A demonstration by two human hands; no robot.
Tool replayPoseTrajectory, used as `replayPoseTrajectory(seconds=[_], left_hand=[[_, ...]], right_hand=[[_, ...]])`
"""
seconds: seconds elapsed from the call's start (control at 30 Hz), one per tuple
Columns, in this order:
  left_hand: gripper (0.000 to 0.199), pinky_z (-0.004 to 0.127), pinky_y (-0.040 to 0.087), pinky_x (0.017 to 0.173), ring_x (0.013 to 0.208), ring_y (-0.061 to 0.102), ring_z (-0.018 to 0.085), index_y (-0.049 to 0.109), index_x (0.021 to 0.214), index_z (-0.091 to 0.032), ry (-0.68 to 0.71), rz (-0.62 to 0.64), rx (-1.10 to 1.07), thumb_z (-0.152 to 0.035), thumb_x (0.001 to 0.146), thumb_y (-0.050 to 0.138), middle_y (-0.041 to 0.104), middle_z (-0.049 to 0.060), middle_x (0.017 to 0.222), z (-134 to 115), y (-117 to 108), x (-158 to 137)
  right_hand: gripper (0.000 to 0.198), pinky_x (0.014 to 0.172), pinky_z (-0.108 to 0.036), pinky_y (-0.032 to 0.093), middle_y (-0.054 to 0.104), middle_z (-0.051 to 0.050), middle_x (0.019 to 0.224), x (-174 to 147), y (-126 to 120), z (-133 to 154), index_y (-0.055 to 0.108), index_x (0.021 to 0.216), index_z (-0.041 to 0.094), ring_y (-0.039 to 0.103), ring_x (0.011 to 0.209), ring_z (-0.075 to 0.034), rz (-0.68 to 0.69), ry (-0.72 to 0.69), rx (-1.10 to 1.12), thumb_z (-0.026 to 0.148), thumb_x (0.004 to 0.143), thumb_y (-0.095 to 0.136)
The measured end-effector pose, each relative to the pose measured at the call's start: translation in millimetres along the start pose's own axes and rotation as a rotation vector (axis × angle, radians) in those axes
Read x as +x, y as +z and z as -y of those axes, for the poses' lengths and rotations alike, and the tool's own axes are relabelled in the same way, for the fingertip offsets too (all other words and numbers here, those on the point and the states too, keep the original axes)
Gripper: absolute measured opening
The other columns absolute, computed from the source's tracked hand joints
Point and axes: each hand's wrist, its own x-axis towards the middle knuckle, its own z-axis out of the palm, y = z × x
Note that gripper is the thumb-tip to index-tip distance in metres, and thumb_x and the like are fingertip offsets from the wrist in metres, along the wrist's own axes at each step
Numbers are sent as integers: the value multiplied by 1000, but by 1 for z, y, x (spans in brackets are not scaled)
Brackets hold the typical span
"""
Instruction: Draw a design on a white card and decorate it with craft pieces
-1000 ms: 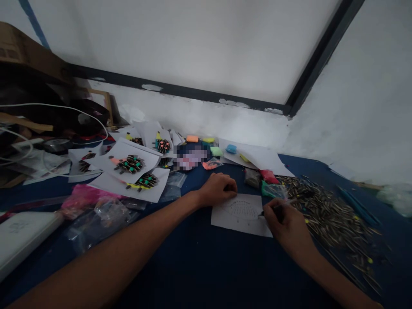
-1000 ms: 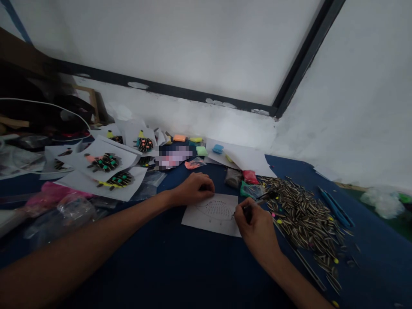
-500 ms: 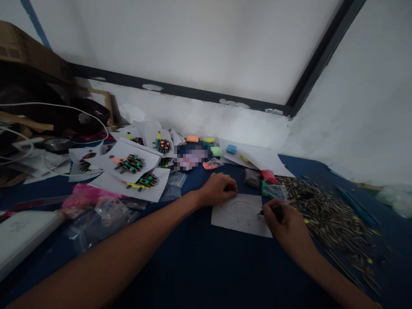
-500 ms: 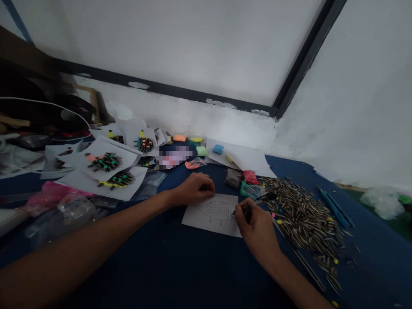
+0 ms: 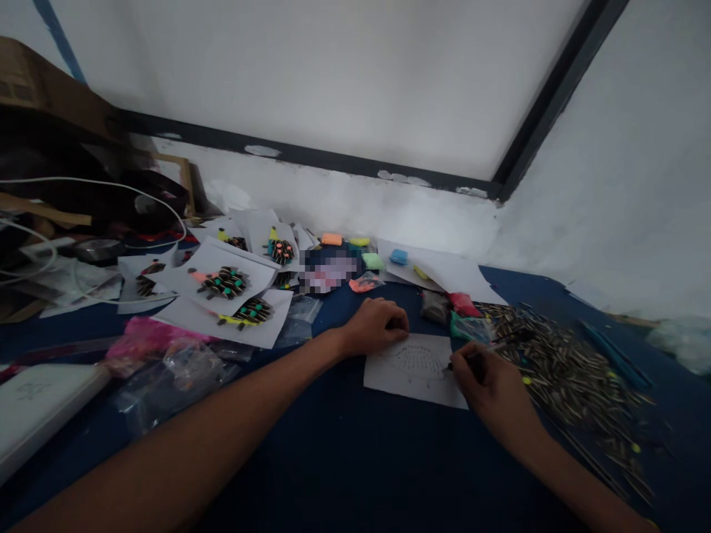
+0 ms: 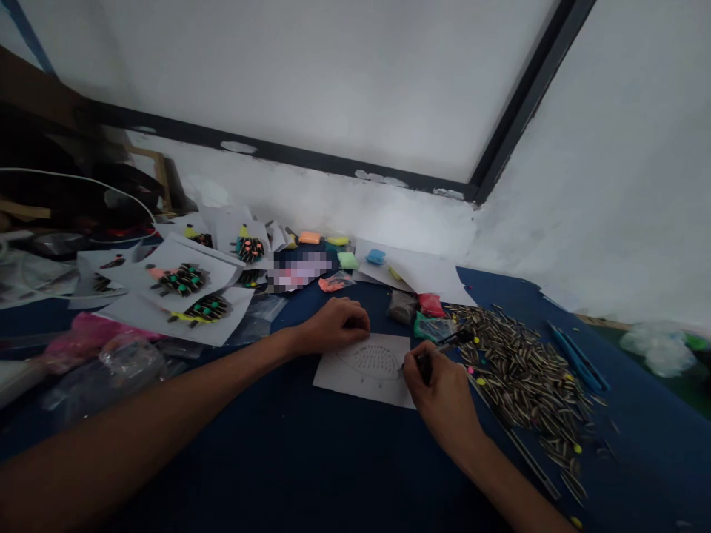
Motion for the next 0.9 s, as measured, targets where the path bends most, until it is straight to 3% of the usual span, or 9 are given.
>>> replayPoseTrajectory(seconds=[0.9], left_hand=[[10, 24, 41, 73, 75, 58, 13, 70, 78, -17, 16, -14, -16, -16, 75, 61, 67, 1, 79, 2, 1, 0]], right_hand=[[29, 38, -24, 27, 43, 4, 42, 1, -1, 3, 49, 62, 21, 44, 35, -12, 17, 25, -6, 41, 82, 44]])
